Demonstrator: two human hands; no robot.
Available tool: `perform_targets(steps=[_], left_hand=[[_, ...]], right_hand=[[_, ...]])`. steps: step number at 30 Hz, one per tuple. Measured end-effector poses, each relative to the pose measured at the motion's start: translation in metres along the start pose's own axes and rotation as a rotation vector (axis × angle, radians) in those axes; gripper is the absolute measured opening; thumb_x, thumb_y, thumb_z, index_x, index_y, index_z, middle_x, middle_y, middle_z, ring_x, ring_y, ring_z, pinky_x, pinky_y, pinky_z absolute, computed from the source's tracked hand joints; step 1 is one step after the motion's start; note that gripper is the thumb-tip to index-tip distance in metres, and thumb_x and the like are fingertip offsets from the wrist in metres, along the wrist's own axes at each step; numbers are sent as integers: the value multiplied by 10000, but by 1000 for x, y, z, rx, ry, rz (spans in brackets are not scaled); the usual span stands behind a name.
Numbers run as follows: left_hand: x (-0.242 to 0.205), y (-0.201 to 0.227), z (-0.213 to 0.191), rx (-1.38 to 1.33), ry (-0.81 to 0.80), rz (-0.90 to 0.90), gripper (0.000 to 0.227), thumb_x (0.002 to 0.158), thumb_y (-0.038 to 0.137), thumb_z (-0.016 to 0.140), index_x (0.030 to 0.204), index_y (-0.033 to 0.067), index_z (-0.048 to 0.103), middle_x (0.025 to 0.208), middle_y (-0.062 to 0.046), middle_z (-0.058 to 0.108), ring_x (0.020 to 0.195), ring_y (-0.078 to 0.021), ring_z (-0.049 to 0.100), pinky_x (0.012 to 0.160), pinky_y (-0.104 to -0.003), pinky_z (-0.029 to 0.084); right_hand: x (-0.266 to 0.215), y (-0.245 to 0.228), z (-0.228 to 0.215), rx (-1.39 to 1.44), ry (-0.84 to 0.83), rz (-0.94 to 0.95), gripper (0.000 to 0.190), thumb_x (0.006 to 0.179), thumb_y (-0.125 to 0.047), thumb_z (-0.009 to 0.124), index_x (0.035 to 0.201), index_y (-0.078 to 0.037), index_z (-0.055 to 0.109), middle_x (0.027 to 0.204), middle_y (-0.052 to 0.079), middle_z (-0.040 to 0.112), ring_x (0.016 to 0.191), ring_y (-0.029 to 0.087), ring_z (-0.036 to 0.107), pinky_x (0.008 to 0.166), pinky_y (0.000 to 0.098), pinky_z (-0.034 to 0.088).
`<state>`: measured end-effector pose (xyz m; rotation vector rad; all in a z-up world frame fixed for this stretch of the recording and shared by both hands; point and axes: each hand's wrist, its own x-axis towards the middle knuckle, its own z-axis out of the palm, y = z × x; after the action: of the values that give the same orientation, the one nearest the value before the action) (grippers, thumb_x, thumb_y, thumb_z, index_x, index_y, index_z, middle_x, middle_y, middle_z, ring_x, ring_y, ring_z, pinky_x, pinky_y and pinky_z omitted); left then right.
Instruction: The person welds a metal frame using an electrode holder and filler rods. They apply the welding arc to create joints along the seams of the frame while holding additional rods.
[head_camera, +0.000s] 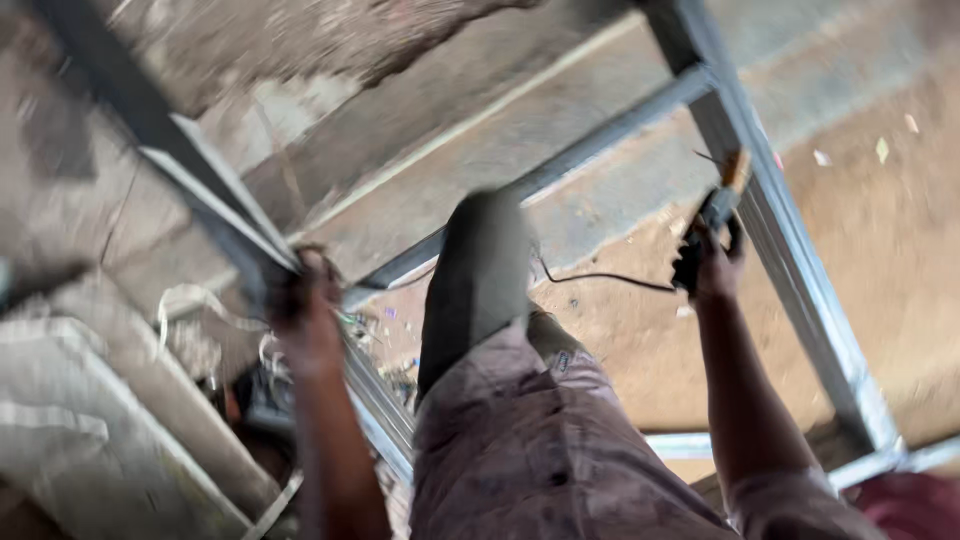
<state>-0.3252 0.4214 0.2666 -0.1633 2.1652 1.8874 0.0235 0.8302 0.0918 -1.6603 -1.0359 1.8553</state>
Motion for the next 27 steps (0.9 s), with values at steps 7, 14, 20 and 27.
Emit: perform_targets(steps=[7,14,20,27], left_hand=[[25,28,-89,-261,191,129,169,1005,250,772,984,96,706,733,15,599,535,-46,453,477,-215,316],[110,-15,-32,-364,150,-132,157,909,163,828,919,96,686,701,8,614,495,-49,452,444,-231,326],[253,-17,38,-95,-163,9,161,935,174,824,956,62,710,808,14,675,667,-40,555,589,-223,422],[424,42,36,465,-529,-118,305,932,349,779,909,52,717,740,-37,675,694,-121,604,646,-301,491]], right_hand=[[-5,5,26,-200,-35,-164,781,894,-66,804,1567,-214,437,904,89,691,645,163,645,468,297,519],[-12,29,36,-255,162,-83,805,849,-126,812,1546,-201,416,950,114,699,662,170,660,473,313,545],[44,22,73,-477,140,-58,877,822,-209,839,1583,-224,404,985,179,694,669,189,612,497,334,480],[-45,-85,214,-1542,3,-152,1110,605,-482,888,1556,-174,404,1331,217,648,1187,381,651,978,497,545]])
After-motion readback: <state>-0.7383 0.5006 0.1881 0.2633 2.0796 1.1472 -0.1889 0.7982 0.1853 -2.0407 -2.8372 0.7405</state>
